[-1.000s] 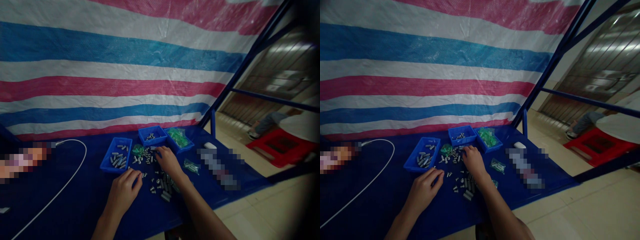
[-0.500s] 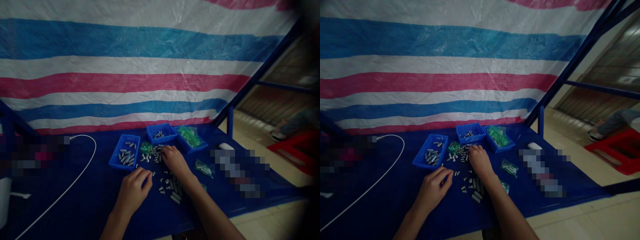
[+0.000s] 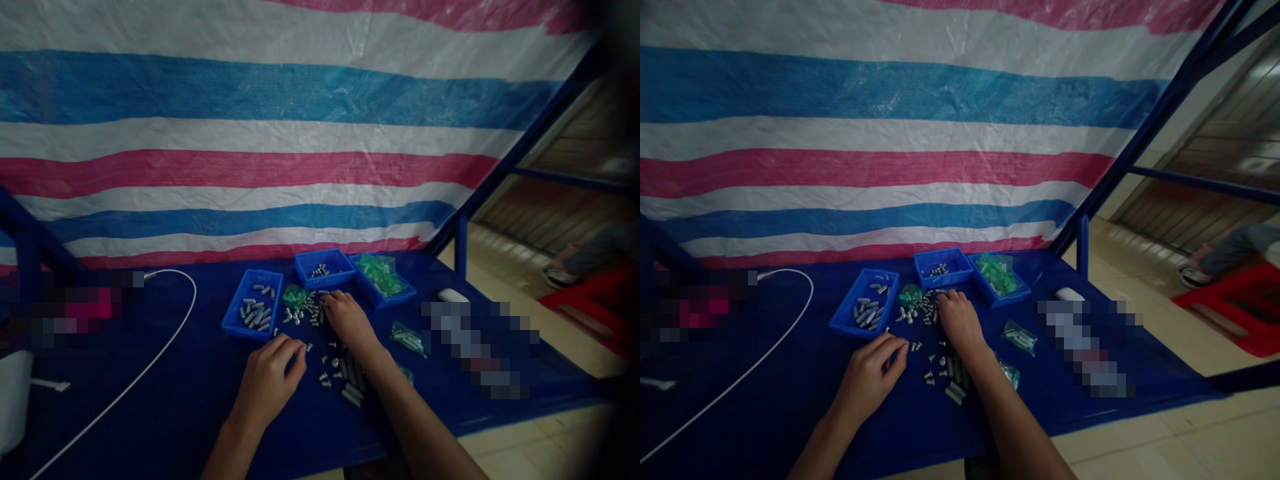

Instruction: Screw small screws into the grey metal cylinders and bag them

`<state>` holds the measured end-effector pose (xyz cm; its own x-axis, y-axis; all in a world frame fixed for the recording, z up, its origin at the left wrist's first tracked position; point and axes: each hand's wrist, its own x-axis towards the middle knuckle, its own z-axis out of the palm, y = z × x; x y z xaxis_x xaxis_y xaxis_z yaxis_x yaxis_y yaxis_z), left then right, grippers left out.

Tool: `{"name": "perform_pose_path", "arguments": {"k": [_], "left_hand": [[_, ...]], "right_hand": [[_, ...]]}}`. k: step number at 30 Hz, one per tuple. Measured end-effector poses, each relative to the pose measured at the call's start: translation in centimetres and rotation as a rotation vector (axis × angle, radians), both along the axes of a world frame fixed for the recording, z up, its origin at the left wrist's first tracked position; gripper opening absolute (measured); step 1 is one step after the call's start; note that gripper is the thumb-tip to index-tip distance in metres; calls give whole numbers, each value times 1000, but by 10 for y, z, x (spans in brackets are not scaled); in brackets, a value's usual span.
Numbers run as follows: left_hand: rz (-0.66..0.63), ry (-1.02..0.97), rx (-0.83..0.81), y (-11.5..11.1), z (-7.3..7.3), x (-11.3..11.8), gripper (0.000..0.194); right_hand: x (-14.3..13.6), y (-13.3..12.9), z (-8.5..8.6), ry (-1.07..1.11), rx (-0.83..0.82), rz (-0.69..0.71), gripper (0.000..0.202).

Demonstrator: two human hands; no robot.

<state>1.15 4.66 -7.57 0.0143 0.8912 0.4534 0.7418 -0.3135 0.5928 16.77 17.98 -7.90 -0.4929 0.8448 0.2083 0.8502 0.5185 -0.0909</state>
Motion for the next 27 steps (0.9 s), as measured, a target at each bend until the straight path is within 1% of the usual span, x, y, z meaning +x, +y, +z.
{"name": "perform_pose_path", "arguments": {"k": [4, 7, 8, 10, 13, 15, 18, 20, 22, 24, 27], "left_hand": [[0, -20, -2, 0, 2, -1, 19], [-6, -45, 4, 0, 2, -1, 19], [-10, -61, 5, 0, 2, -1, 19], [-14, -117, 4, 0, 2, 0, 19], [3, -245, -25, 0, 4, 2, 19], [19, -341, -51, 0, 6, 3, 22], [46, -510, -101, 0, 8, 3, 27], [82, -632, -145, 1, 8, 2, 31], [122, -736, -182, 2, 9, 1, 35], [152, -818, -211, 2, 10, 0, 37], [153, -897, -244, 3, 14, -3, 39]], "right_hand": [[2, 0, 1, 33, -2, -6, 20], [3, -3, 5, 84, 10, -13, 23], [2, -6, 7, 137, 12, -7, 26], [0, -14, 14, 327, -10, 32, 29], [-10, -34, 23, 658, -118, 132, 25], [-18, -47, 26, 782, -203, 182, 22], [-30, -62, 27, 917, -317, 211, 19], [-34, -68, 26, 975, -376, 214, 18], [-36, -70, 26, 999, -396, 223, 18], [-35, -70, 27, 989, -375, 239, 16], [-33, -71, 30, 939, -325, 269, 15]]}}
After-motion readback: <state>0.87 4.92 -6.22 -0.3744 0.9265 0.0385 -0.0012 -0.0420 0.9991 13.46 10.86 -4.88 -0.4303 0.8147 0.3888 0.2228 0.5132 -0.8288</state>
